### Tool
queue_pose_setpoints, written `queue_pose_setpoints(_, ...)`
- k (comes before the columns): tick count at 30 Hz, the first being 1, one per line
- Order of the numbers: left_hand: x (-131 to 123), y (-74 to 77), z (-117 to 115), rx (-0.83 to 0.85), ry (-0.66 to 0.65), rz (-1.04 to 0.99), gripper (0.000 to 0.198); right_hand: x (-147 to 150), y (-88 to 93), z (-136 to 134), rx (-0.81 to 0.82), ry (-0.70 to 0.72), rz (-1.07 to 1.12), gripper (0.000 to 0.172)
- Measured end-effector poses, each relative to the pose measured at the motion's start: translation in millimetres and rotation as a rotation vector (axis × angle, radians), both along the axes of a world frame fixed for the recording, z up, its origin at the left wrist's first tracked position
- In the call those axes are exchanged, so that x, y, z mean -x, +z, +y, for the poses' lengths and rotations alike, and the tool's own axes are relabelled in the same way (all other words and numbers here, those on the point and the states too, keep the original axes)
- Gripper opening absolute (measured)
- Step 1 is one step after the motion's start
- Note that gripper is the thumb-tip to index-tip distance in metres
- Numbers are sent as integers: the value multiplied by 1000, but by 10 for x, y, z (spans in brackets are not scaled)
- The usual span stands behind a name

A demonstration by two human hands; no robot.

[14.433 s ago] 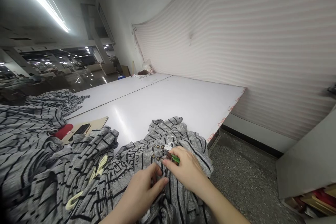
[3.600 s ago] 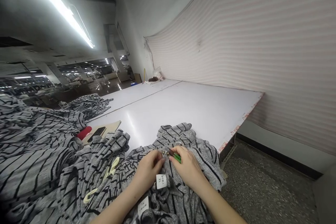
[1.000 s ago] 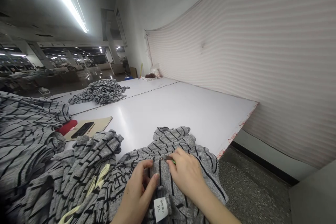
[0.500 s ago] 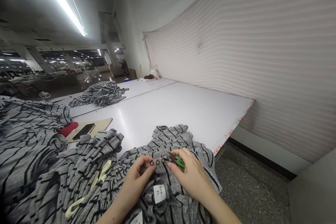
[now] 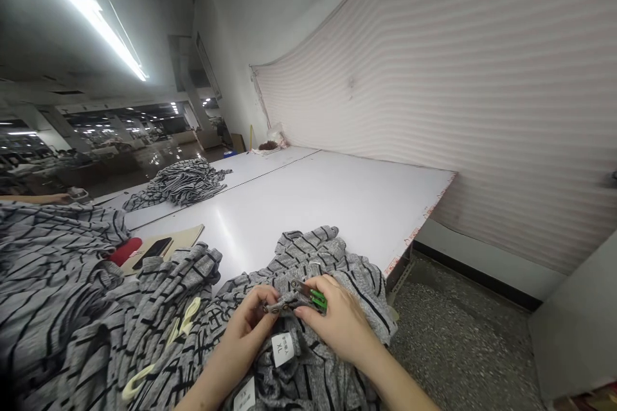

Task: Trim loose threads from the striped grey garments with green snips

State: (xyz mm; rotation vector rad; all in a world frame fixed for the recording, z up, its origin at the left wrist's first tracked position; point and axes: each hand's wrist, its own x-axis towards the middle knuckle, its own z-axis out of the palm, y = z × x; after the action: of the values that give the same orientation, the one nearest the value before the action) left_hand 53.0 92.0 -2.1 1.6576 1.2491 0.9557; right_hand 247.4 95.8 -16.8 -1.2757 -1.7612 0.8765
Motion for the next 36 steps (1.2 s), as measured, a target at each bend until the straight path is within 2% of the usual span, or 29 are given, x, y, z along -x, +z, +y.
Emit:
queue_pose_setpoints(3,-31,14,-116,-201,128,187,12,72,-27,-63,34,81,62,4)
queue_pose_setpoints(6,-28,-4,-265,-250,240,264,15,167,-63,-226,-81,63,134,8)
queue_pose_setpoints(9,-3,-37,-394,-111,163,226,19,275,-121,-368,-140,50,203,14)
queue_pose_setpoints(11,10,-56,-434,-7,103,173,24,345,-161,-413,-69,80,261,24)
queue_pose_setpoints(15,13,-65,-422,86,95,63,29,414,-194,-410,87,104,365,32)
queue_pose_setpoints(19,22,-44,-397,193,57,-156,28,347,-131,-334,99,85,287,33)
queue_pose_setpoints(23,60,-30,-393,290,-4,-327,25,261,-23,-214,22,85,199,24)
queue_pose_setpoints(27,96,-12,-387,378,3,-421,19,228,67,-161,8,151,178,20)
queue_pose_setpoints(30,111,8,-386,454,43,-432,29,208,120,-188,25,183,99,22)
queue_pose_setpoints(33,99,21,-393,433,58,-370,33,190,136,-215,8,218,-6,23)
queue_pose_setpoints(36,66,8,-402,340,41,-319,25,164,106,-212,-4,162,-19,24)
